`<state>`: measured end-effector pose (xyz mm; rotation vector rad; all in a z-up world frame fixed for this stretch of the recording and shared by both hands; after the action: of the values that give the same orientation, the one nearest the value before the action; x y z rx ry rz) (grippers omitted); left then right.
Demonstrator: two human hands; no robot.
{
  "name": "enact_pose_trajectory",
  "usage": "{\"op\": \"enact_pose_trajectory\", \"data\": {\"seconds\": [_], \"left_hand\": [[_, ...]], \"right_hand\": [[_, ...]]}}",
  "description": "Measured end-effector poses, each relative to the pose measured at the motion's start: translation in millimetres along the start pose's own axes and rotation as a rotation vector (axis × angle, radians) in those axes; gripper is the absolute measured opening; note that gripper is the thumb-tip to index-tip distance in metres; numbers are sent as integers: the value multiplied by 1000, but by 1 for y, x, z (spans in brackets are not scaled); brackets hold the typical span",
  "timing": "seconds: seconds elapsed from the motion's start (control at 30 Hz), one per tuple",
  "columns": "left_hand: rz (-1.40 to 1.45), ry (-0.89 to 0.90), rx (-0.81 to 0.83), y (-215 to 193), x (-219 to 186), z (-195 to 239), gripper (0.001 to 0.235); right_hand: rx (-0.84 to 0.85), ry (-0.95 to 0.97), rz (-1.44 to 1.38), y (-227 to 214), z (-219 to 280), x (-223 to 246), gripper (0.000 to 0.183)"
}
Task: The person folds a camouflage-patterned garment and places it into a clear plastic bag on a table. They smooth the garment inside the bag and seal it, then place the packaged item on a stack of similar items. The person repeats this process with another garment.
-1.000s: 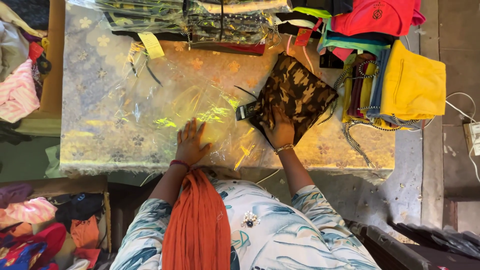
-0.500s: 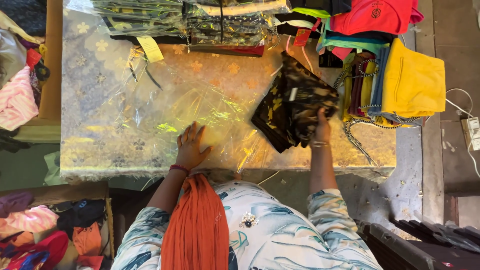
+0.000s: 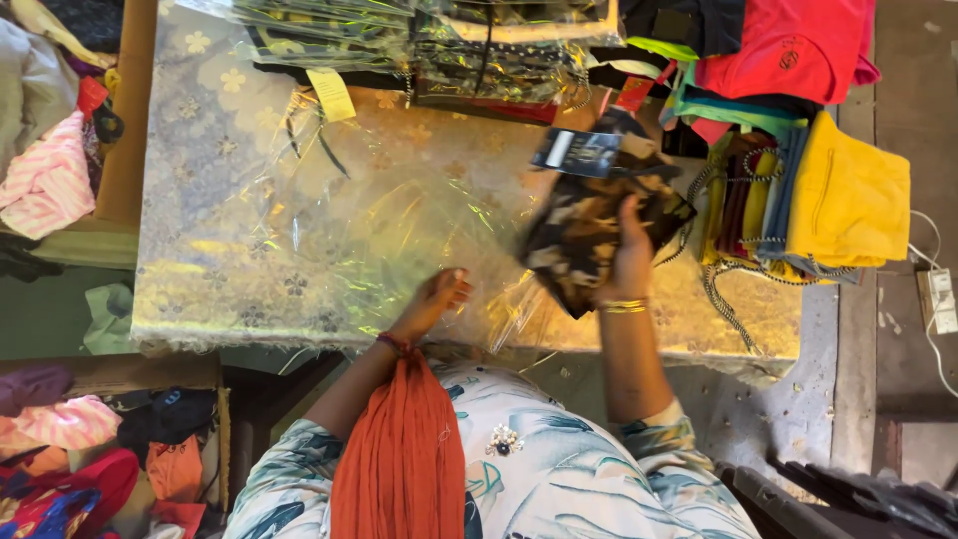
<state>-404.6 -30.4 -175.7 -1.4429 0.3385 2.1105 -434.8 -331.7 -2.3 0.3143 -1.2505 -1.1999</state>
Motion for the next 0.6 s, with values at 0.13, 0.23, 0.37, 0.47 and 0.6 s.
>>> {"op": "enact_pose_trajectory", "data": {"seconds": [0.13, 0.23, 0.37, 0.47, 0.6], "left_hand": [[569, -86, 309, 23, -36, 4, 74], [239, 57, 405, 6, -29, 6, 80], [-1707, 137, 85, -36, -11, 8, 56], [-892, -111, -173, -64, -10, 12, 58], [453, -228, -381, -62, 47, -1, 63]], "right_hand": [[43, 49, -119, 52, 24, -58, 46], [28, 78, -187, 38, 34, -107, 48], [30, 378, -22, -40, 47, -181, 41], [52, 675, 225, -115, 50, -215, 34], [485, 308, 679, -137, 24, -207, 40]]}}
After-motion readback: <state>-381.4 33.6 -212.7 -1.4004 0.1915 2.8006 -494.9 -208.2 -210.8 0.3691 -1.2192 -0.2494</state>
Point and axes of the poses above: each hand's wrist, its own z-axis away from the middle knuckle, its own y-axis out of the palm, x = y × z, the point moved 3 cm from there along -z, towards the middle knuckle, and after that the axes turned 10 degrees about -z, right-handed, at the moved point
